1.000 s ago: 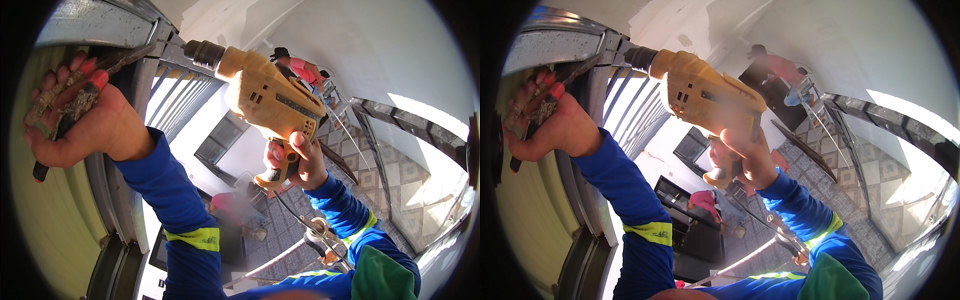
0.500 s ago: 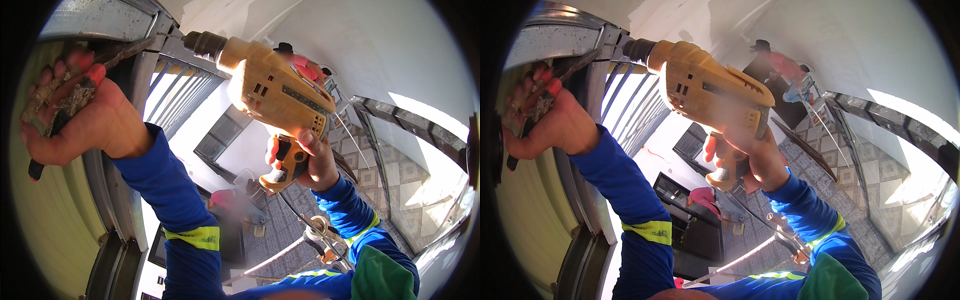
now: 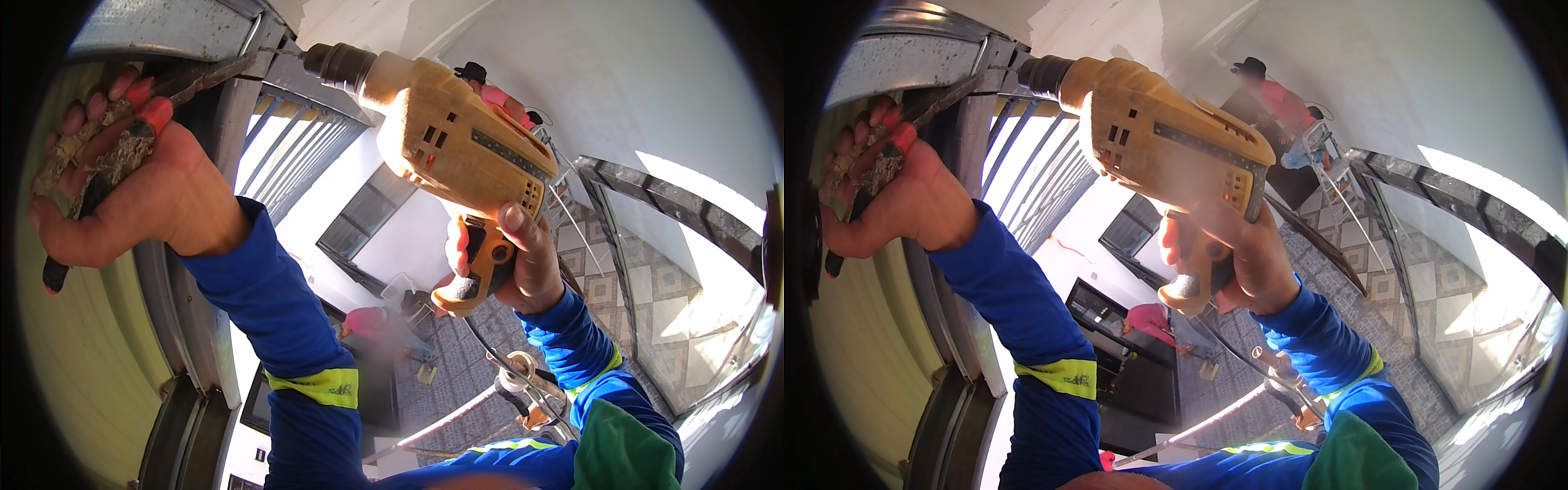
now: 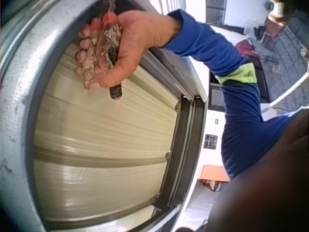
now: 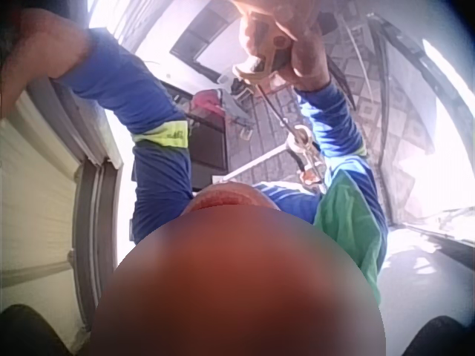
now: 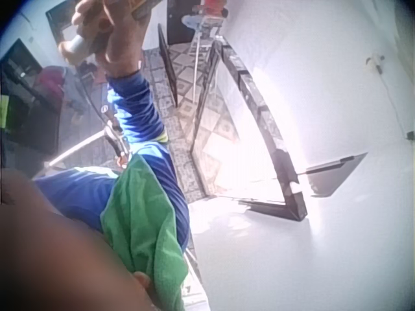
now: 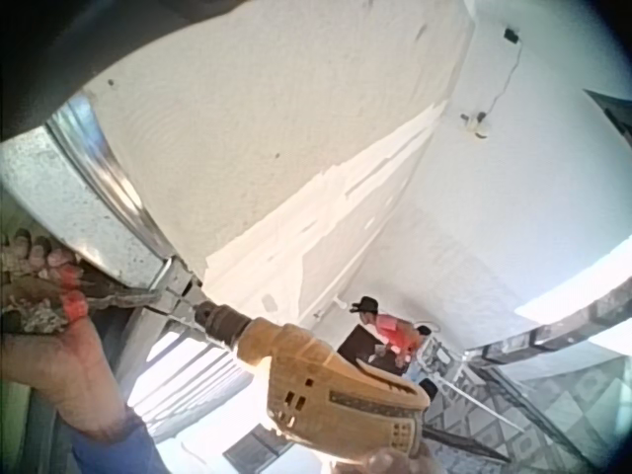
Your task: The person uses a power drill to make holes in a metal window frame and then secures the frame to the wall using a caulking gun. The person is working on a scaffold while another person sweeps the floor below.
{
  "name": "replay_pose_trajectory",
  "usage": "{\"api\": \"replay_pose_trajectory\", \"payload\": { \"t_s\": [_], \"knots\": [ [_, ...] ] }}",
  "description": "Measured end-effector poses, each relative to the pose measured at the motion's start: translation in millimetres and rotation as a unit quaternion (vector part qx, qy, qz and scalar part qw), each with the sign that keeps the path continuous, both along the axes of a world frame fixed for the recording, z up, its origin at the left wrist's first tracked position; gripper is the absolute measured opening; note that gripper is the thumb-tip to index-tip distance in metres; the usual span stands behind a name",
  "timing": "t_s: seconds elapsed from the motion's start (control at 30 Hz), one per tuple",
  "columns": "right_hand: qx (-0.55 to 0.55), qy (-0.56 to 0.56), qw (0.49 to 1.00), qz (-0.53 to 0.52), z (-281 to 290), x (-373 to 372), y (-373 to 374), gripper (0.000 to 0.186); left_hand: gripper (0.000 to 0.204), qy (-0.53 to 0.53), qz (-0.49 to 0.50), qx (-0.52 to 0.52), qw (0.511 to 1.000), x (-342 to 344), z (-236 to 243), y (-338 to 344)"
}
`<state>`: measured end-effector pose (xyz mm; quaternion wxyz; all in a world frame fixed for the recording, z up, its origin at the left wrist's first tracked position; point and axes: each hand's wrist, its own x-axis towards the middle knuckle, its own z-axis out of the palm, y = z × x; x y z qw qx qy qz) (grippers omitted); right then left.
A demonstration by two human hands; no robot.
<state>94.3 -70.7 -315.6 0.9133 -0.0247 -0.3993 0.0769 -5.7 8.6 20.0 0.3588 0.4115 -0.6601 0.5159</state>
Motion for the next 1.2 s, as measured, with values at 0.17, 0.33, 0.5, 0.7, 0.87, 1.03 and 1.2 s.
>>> {"api": "replay_pose_trajectory", "payload": {
  "t_s": [0.17,0.33,0.5,0.7,0.87,1.03,1.2],
  "knots": [
    [-0.003,0.009,1.000,0.002,-0.6,1.4,2.0,0.031,0.052,0.009,-0.011,0.031,0.999,0.3,-0.8,2.6],
    [0.035,0.005,0.999,0.000,0.7,-4.3,3.0,0.026,0.046,-0.001,0.005,0.003,1.000,0.3,-0.3,0.6],
    [0.031,0.027,0.999,-0.022,2.5,-8.8,-0.1,0.023,0.046,-0.009,0.025,-0.003,1.000,1.1,-2.6,0.2],
    [0.031,0.010,0.999,-0.004,2.9,-9.1,-3.3,0.024,0.048,0.003,0.005,0.014,1.000,0.2,0.3,1.1],
    [-0.002,0.014,1.000,-0.010,2.3,-11.2,-5.8,0.028,0.045,-0.011,0.013,0.005,1.000,1.1,0.8,1.6],
    [-0.004,0.011,1.000,-0.022,2.7,-10.9,-6.3,0.027,0.043,-0.004,0.018,0.001,1.000,0.7,-1.4,1.2],
    [0.006,0.012,1.000,-0.023,2.8,-11.7,-3.5,0.023,0.042,0.000,0.024,0.001,1.000,0.8,-2.4,1.1]
  ]
}}
